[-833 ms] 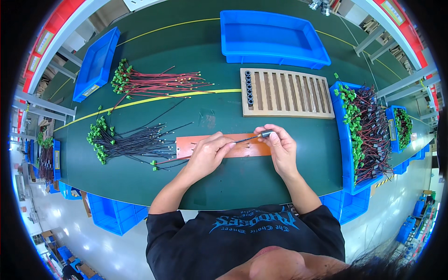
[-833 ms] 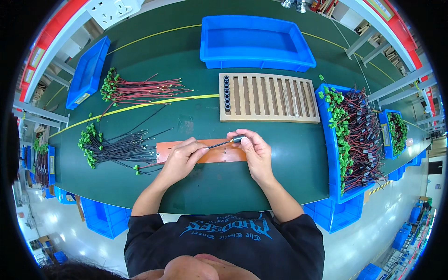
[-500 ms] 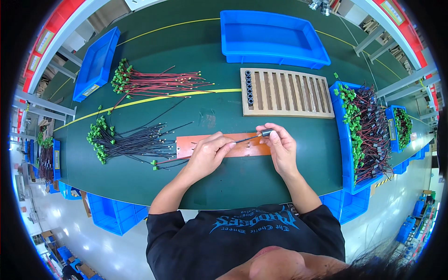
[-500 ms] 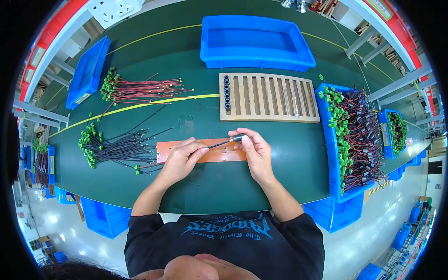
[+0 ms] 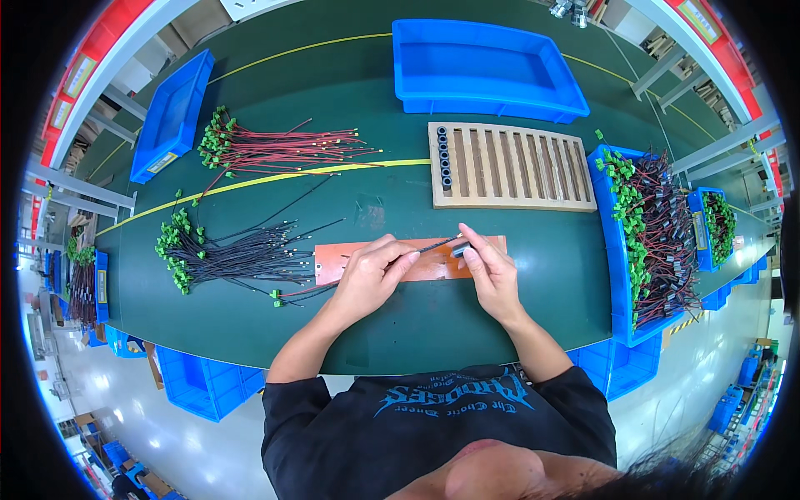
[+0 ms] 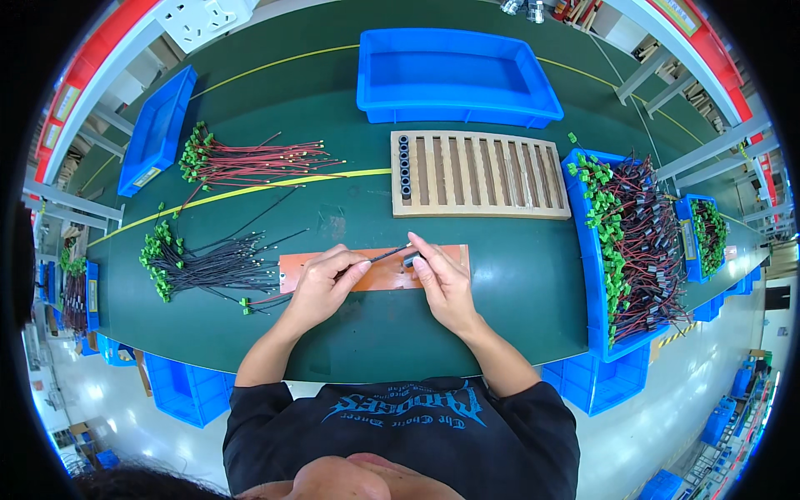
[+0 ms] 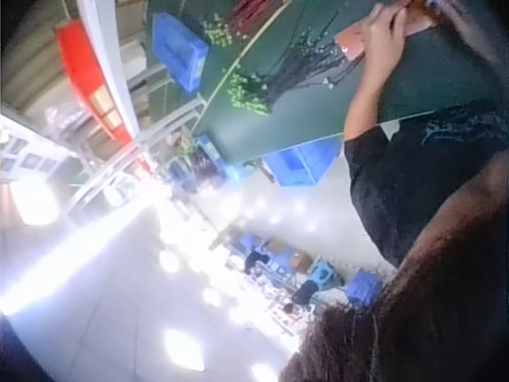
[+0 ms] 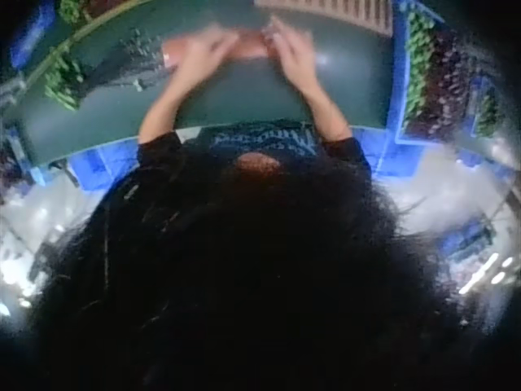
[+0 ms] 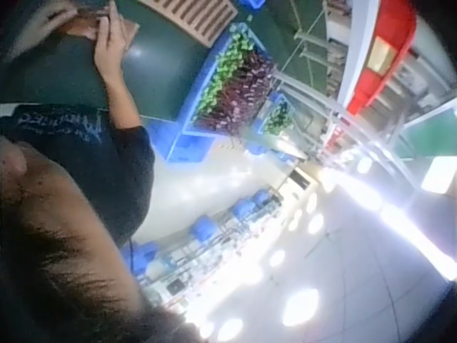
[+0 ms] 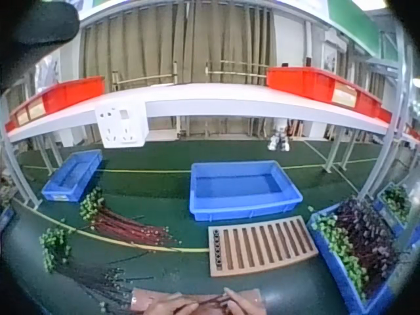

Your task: The person assembles wire harnesses by hand at a factory workstation. They pick up black and red wires, insert them into a small cylindrical component, and then use a tool to crimp the connection. The person repeats this process for multiple wires, placing the finished units into a blue bin.

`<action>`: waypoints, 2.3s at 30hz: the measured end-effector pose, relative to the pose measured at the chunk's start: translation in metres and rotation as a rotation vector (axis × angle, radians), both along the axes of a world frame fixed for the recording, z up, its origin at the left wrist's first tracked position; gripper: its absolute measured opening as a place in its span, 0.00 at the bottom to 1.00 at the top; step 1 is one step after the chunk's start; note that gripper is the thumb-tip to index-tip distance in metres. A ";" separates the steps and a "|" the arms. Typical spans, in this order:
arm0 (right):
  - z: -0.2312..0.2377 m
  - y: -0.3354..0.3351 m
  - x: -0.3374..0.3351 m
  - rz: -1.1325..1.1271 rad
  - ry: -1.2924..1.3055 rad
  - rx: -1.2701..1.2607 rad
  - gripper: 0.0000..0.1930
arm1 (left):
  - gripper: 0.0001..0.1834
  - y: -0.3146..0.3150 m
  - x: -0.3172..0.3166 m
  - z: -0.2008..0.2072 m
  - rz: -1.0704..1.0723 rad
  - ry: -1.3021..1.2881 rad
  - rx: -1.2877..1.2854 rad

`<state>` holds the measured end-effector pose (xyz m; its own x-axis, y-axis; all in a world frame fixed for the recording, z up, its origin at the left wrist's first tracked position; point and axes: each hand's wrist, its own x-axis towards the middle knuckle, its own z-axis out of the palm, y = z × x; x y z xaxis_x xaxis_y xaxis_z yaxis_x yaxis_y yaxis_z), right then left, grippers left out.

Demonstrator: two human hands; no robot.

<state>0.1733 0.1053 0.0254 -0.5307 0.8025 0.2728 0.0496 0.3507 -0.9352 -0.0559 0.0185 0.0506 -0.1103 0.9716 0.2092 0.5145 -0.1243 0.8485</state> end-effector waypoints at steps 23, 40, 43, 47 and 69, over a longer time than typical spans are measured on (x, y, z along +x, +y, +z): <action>0.001 -0.002 -0.008 0.092 0.353 -0.497 0.19 | 0.08 -0.002 0.009 -0.003 -0.034 -0.037 -0.017; -0.010 0.013 0.006 0.242 0.467 -0.576 0.18 | 0.09 -0.033 -0.035 0.015 -0.171 0.069 -0.168; -0.002 -0.015 -0.029 0.548 0.189 -0.463 0.18 | 0.09 -0.037 -0.029 0.011 -0.217 0.042 -0.200; -0.016 -0.028 -0.048 0.444 0.253 -0.587 0.18 | 0.14 -0.041 -0.055 0.016 -0.239 0.031 -0.090; -0.042 -0.039 -0.066 0.269 0.385 -0.636 0.19 | 0.16 -0.078 -0.126 -0.033 0.068 -0.743 -0.179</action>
